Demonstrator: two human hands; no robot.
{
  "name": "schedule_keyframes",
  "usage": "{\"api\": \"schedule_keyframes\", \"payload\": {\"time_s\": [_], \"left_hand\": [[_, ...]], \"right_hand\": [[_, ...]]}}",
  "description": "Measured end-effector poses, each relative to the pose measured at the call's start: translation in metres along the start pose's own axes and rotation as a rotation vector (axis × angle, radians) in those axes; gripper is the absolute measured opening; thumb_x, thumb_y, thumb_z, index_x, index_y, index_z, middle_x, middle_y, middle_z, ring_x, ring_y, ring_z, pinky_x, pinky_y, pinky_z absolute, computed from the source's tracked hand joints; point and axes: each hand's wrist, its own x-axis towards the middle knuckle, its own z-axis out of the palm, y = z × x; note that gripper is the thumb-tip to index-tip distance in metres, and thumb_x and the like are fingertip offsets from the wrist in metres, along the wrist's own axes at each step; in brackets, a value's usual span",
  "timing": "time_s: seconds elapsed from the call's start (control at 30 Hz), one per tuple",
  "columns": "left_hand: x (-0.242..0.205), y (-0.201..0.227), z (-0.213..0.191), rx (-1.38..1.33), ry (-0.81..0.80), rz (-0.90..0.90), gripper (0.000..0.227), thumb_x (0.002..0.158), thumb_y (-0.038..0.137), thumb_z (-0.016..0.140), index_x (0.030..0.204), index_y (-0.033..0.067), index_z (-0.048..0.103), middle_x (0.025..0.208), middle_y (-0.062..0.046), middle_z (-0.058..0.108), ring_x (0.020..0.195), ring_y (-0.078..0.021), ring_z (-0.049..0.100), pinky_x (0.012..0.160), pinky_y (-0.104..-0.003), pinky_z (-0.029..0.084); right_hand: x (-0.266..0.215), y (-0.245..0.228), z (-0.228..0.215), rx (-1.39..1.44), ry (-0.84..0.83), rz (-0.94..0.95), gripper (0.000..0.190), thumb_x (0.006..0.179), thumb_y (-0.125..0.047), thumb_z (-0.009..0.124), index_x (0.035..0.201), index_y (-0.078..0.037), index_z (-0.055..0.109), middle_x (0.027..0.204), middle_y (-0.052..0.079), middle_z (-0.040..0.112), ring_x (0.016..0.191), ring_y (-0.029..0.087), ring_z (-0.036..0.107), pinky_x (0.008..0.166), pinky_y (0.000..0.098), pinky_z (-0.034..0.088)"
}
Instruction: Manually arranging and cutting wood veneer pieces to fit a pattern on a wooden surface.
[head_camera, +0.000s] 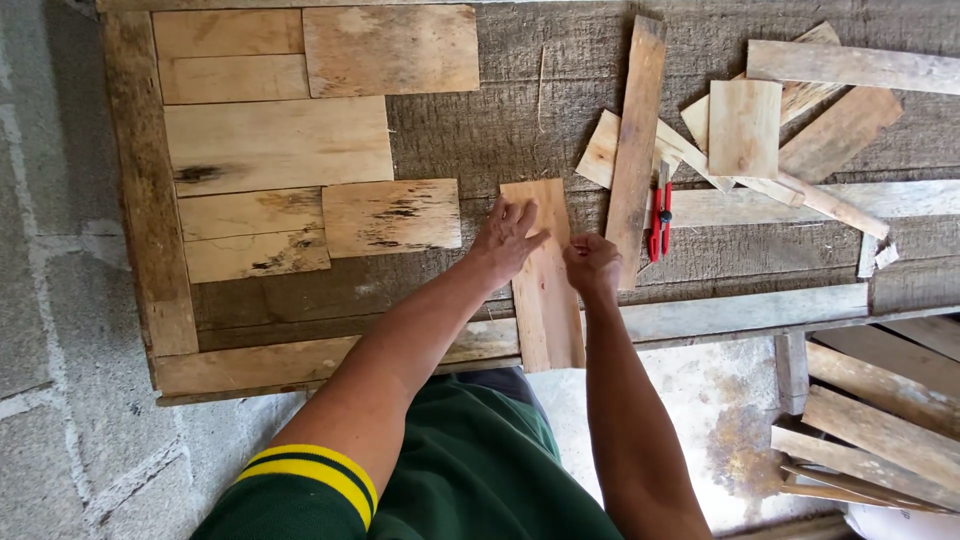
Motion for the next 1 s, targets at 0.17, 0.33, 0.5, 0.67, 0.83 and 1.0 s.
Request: {"api": "schedule_keyframes", "payload": {"time_s": [0.17, 0.33, 0.5, 0.67, 0.83, 1.0], "left_hand": [[0.009, 0.005, 0.005, 0.055, 0.005, -0.012, 0.073, 0.101, 0.028, 0.055, 0.165, 0.0347, 0.021, 0.174, -0.019, 0.007, 0.149, -0.0387, 0.03, 0.121, -0.06, 0.017], [0.019, 0.006, 0.012, 0.037, 0.063, -0.023, 0.072, 0.099, 0.024, 0.056, 0.162, 0.0363, 0.023, 0.17, -0.021, 0.007, 0.153, -0.0406, 0.019, 0.122, -0.06, 0.01], [0.005, 0.005, 0.003, 0.006, 0.001, -0.008, 0.069, 0.102, 0.023, 0.051, 0.164, 0.0366, 0.026, 0.173, -0.019, 0.013, 0.151, -0.0384, 0.029, 0.128, -0.057, 0.01], [0.009, 0.005, 0.006, -0.003, 0.081, -0.002, 0.064, 0.102, 0.026, 0.051, 0.161, 0.0365, 0.029, 0.171, -0.02, 0.013, 0.153, -0.0417, 0.025, 0.126, -0.06, 0.007], [0.009, 0.001, 0.01, 0.014, 0.053, 0.021, 0.07, 0.1, 0.038, 0.052, 0.162, 0.032, 0.022, 0.17, -0.02, 0.004, 0.153, -0.0441, 0.018, 0.123, -0.063, 0.002], [0.005, 0.0, 0.01, 0.084, 0.042, 0.009, 0.075, 0.101, 0.016, 0.046, 0.165, 0.0307, 0.011, 0.17, -0.015, -0.004, 0.155, -0.04, 0.011, 0.118, -0.074, 0.002]], "right_hand": [[-0.005, -0.013, 0.017, -0.039, 0.116, -0.005, 0.012, 0.083, -0.011, 0.069, 0.092, -0.008, 0.077, 0.093, 0.011, 0.079, 0.081, 0.023, 0.077, 0.077, 0.0374, 0.063], [-0.018, -0.022, 0.021, -0.075, 0.291, -0.131, 0.009, 0.082, -0.006, 0.066, 0.082, -0.006, 0.075, 0.09, 0.015, 0.076, 0.079, 0.03, 0.074, 0.073, 0.0423, 0.061], [-0.028, -0.028, 0.028, -0.147, 0.4, -0.31, 0.006, 0.083, -0.004, 0.066, 0.078, -0.002, 0.068, 0.088, 0.018, 0.07, 0.077, 0.038, 0.069, 0.067, 0.0493, 0.057], [-0.034, -0.028, 0.013, -0.111, 0.382, -0.296, 0.006, 0.085, -0.003, 0.065, 0.083, -0.002, 0.072, 0.092, 0.018, 0.071, 0.079, 0.038, 0.069, 0.066, 0.049, 0.057], [-0.078, -0.017, -0.016, -0.053, 0.338, -0.359, 0.02, 0.089, -0.002, 0.065, 0.107, 0.0, 0.074, 0.096, 0.019, 0.071, 0.077, 0.036, 0.07, 0.064, 0.047, 0.058], [-0.136, 0.021, 0.003, -0.646, 0.223, -0.53, 0.08, 0.097, -0.049, 0.05, 0.151, 0.009, 0.035, 0.158, 0.03, 0.036, 0.146, 0.042, 0.033, 0.116, 0.0564, 0.026]]}}
